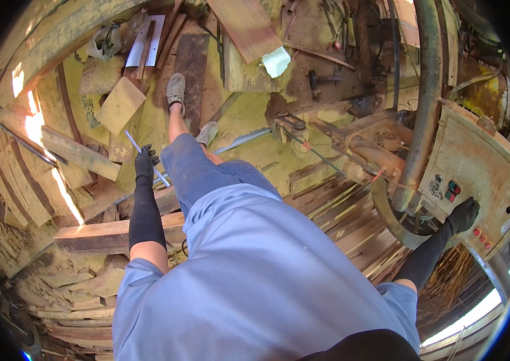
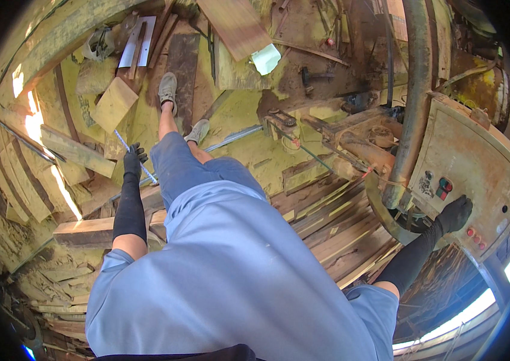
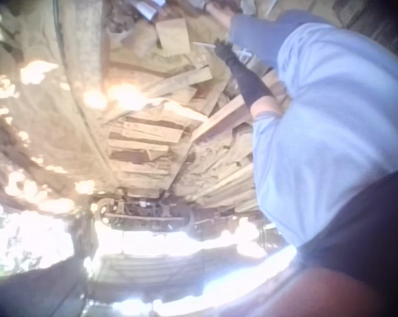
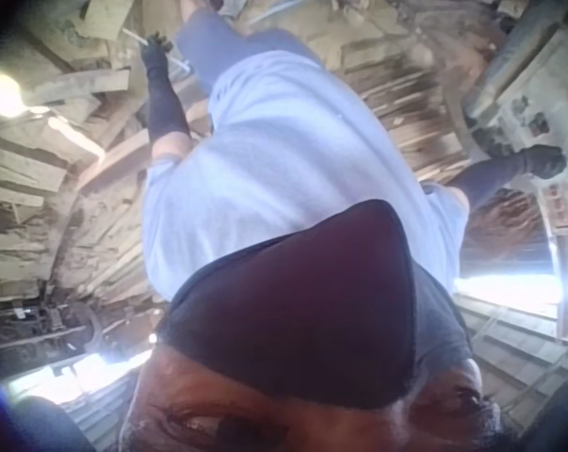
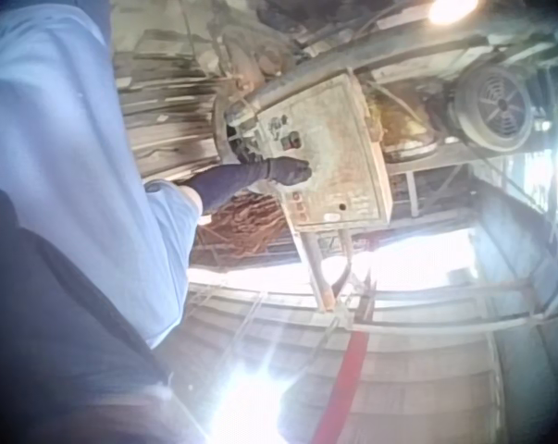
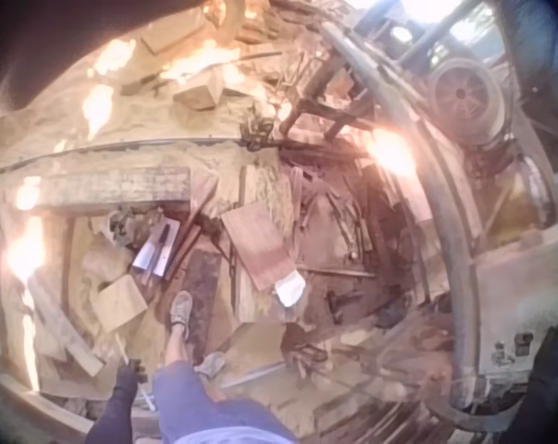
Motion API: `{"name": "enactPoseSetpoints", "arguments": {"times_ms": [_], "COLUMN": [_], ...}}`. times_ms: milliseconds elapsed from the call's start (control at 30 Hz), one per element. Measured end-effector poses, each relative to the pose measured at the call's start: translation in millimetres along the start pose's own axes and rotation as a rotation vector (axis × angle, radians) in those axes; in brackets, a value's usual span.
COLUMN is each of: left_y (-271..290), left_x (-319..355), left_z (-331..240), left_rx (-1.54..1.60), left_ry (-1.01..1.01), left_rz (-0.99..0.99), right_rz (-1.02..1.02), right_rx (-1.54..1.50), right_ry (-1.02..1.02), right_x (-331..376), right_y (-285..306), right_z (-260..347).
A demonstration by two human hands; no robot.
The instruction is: The person measures a large wooden plank with a folding ruler in a woodworking shop. They repeatedly extend and retract the ruler, place it along the plank's length, and adjust its position to take measurements.
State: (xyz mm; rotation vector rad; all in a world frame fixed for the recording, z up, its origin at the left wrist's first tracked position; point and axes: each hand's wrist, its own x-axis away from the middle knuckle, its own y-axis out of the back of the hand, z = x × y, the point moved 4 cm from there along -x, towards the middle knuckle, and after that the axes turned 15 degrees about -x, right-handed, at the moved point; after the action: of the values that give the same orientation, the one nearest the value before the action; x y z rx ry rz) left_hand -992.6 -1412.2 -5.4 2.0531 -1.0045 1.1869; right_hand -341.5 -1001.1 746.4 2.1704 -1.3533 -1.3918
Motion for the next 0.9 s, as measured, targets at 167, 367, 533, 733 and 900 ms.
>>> {"name": "enactPoseSetpoints", "arguments": {"times_ms": [167, 367, 533, 733, 900], "left_y": [1.1, 5.1, 3.5, 5.0, 6.2], "left_x": [0.3, -0.7, -3.6, -5.6, -7.8], "left_z": [0.0, 0.3, 0.7, 0.7, -2.4], "left_rx": [0.001, 0.024, 0.018, 0.013, 0.011], "left_ry": [-0.020, -0.011, -0.014, -0.020, -0.015], "left_rz": [0.001, -0.013, -0.002, -0.005, -0.009], "right_rz": [0.021, -0.003, 0.011, 0.023, 0.031], "right_rx": [0.039, 0.009, 0.017, 0.015, 0.032], "right_ry": [0.000, -0.012, -0.023, -0.041, -0.071], "right_x": [-2.5, -2.4, -6.5, -7.1, -4.6], "right_y": [-7.3, -5.1, -18.5, -19.7, -11.1], "right_z": [-12.9, -1.8, -33.4, -29.7, -15.4]}}
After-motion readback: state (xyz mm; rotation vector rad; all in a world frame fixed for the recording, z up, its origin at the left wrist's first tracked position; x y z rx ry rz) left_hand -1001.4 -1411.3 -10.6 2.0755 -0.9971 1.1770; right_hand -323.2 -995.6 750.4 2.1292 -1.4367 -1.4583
